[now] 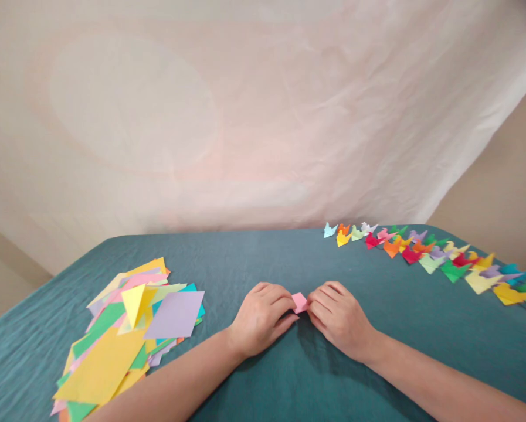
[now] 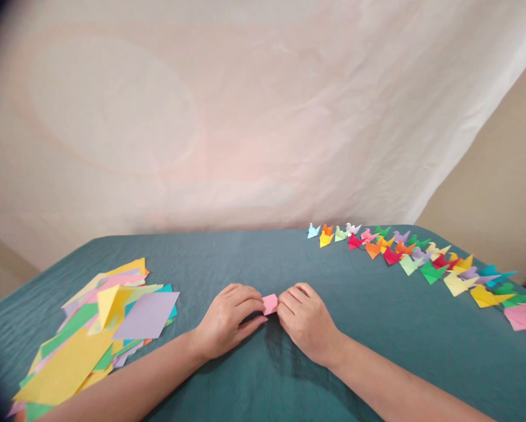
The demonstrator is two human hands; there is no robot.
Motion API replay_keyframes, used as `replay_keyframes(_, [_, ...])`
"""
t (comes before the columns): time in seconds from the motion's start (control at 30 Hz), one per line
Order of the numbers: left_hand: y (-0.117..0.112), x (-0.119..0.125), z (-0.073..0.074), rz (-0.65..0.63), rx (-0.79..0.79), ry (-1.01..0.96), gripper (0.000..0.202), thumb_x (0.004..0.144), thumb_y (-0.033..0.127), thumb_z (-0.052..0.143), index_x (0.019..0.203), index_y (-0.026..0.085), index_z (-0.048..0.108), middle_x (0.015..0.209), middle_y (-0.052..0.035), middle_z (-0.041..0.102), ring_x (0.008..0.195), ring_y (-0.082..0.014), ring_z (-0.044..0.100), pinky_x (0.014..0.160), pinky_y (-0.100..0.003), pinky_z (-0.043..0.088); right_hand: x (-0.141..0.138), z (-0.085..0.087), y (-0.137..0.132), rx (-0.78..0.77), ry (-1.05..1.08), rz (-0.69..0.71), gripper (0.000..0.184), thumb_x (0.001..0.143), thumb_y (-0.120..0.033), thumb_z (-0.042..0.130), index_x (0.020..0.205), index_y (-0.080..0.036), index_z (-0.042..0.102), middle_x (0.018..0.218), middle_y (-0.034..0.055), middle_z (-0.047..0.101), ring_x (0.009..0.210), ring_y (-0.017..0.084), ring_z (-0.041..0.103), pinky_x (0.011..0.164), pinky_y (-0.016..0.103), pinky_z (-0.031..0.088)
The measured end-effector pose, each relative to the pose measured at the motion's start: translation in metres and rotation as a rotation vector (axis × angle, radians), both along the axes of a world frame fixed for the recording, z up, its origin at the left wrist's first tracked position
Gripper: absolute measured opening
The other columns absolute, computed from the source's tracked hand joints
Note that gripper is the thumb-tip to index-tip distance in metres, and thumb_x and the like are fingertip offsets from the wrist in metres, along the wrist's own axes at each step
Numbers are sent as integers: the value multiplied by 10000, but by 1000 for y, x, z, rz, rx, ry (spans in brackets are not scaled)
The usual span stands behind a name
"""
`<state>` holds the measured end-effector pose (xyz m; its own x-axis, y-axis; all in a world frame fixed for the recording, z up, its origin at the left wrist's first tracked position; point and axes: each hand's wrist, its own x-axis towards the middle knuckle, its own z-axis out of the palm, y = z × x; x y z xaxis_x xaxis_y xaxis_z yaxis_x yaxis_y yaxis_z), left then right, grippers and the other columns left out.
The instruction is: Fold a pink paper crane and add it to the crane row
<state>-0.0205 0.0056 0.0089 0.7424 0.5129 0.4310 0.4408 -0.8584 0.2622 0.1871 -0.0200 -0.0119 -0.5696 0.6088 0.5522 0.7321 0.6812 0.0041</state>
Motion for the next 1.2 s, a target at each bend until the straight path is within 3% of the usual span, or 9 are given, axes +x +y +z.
replay_keyframes(0.3, [2,0,-6,7,-25,106,155,880,184,425,830,177,572,825,-42,625,824,-167,582,777,-302,412,-1,-1,-2,-116,51,22,168,860,-117,466,789,-183,603,794,50,616,769,185,546,740,346,400])
replay_keyframes(0.53, [3,1,-6,8,-56,103,153,887,223,449,850,178,590,837,-39,622,832,-167,574,759,-290,413,3,-2,-1,-322,195,41,111,839,-116,516,849,-198,590,844,34,619,803,171,563,738,331,430])
replay_keyframes(0.8, [5,3,-7,17,-139,23,174,887,227,454,905,192,624,860,-44,617,838,-169,563,773,-291,428,5,2,2,-461,358,65,71,833,-167,545,819,-212,599,909,43,600,852,173,570,753,331,468])
replay_keyframes(1.03, [8,4,-7,63,-267,-63,147,869,205,481,809,184,613,838,-34,606,815,-156,562,758,-271,442,6,-1,6,-558,377,9,82,824,-163,551,783,-211,604,986,47,569,952,187,527,823,361,452])
replay_keyframes(1.2, [5,4,-7,54,-237,-56,133,879,207,474,948,189,586,908,-35,612,852,-160,562,777,-274,442,5,-1,9,-557,371,-7,83,816,-167,562,754,-205,601,989,47,565,966,192,516,843,375,437])
